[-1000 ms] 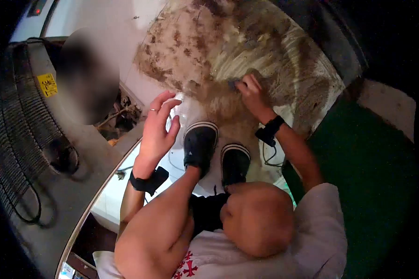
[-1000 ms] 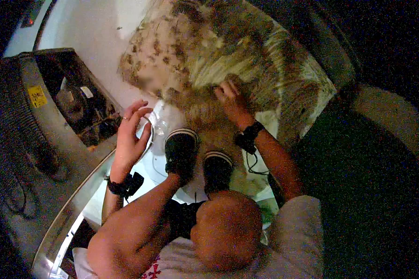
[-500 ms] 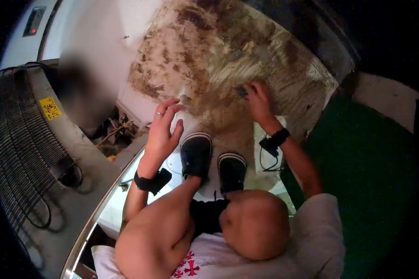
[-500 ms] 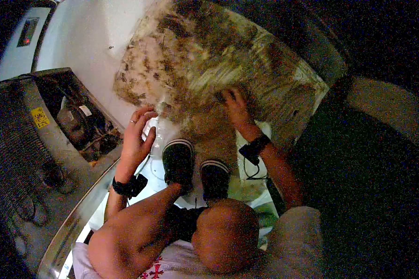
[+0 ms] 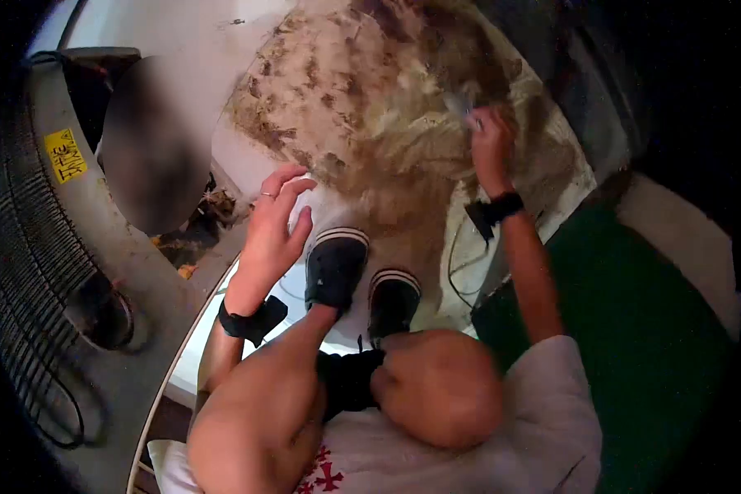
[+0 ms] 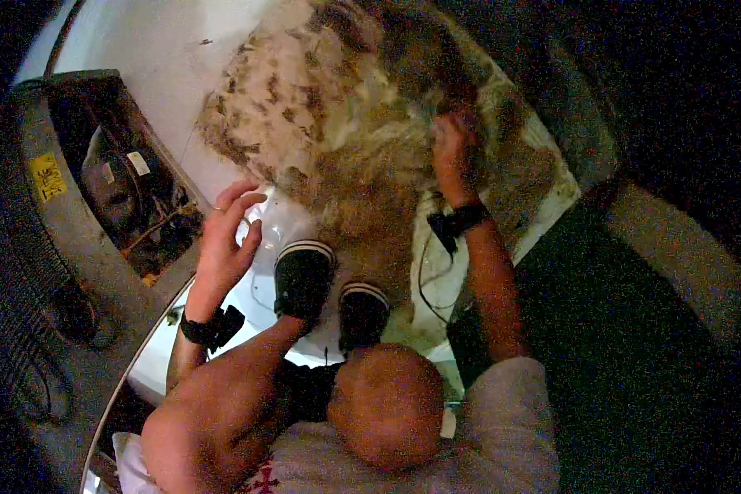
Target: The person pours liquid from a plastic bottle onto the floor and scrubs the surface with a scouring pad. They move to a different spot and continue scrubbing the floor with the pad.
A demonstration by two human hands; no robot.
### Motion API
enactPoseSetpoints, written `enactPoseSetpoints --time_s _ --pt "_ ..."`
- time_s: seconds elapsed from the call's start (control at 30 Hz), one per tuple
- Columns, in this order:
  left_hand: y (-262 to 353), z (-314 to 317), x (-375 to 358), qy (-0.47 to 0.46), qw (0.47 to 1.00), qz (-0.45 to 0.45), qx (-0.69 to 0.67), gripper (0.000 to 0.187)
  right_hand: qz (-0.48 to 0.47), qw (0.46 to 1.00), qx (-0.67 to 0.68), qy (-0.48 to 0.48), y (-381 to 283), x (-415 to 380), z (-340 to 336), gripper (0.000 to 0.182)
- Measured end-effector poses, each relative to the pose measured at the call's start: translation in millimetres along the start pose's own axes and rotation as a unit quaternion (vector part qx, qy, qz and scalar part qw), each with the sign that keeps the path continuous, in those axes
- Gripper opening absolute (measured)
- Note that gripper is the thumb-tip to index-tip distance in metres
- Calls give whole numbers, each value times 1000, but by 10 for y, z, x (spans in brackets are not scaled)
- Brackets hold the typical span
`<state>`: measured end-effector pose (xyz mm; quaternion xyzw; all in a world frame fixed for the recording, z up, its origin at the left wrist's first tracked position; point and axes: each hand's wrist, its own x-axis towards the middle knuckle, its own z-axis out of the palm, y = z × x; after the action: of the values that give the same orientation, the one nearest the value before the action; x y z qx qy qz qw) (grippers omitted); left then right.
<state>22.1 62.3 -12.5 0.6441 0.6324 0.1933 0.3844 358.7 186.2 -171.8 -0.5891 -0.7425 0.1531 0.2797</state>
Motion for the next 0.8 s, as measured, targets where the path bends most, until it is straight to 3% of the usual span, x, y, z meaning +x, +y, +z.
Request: enactPoseSetpoints --time_s 0.03,0.07,0.13,0.2,0.23,0.3,0.33,0.4,0.47,0.53,0.6,0.73,0.8 --pt "-32 -3 -3 0 1000 8 -1 33 0 1000 18 -23 71 -58 -101 13" --pt "-50 0 -5 5 1000 7 -7 33 80 991 104 29 322 -123 -80 12" --pt "-84 -6 -38 27 1000 5 -8 32 160 970 157 90 401 70 -34 11" --pt "-130 -21 -88 24 999 -14 -40 33 151 979 89 103 359 377 6 11" --pt "-191 -3 -105 35 999 -2 -41 33 145 975 131 107 407 487 152 11" --pt "-276 27 -94 34 998 9 -48 34 118 990 46 58 221 569 204 11" --pt "-274 35 -73 40 998 10 -53 35 91 993 -81 9 -1 532 137 10" --pt "-249 48 -34 36 997 16 -65 35 8 985 -153 -77 -98 322 17 7" --pt "-185 30 4 55 996 40 -59 35 72 993 84 -46 522 188 163 7" --pt "-165 2 -4 39 996 22 -81 36 125 979 155 -33 548 152 186 6" --pt "-187 17 -18 37 998 19 -56 35 165 984 58 -31 -67 407 116 6" --pt "-138 100 -10 12 998 8 -67 34 -69 994 -86 -13 -117 222 275 7" --pt "-70 51 68 4 998 9 -68 33 -118 990 -53 -63 -147 113 166 8"
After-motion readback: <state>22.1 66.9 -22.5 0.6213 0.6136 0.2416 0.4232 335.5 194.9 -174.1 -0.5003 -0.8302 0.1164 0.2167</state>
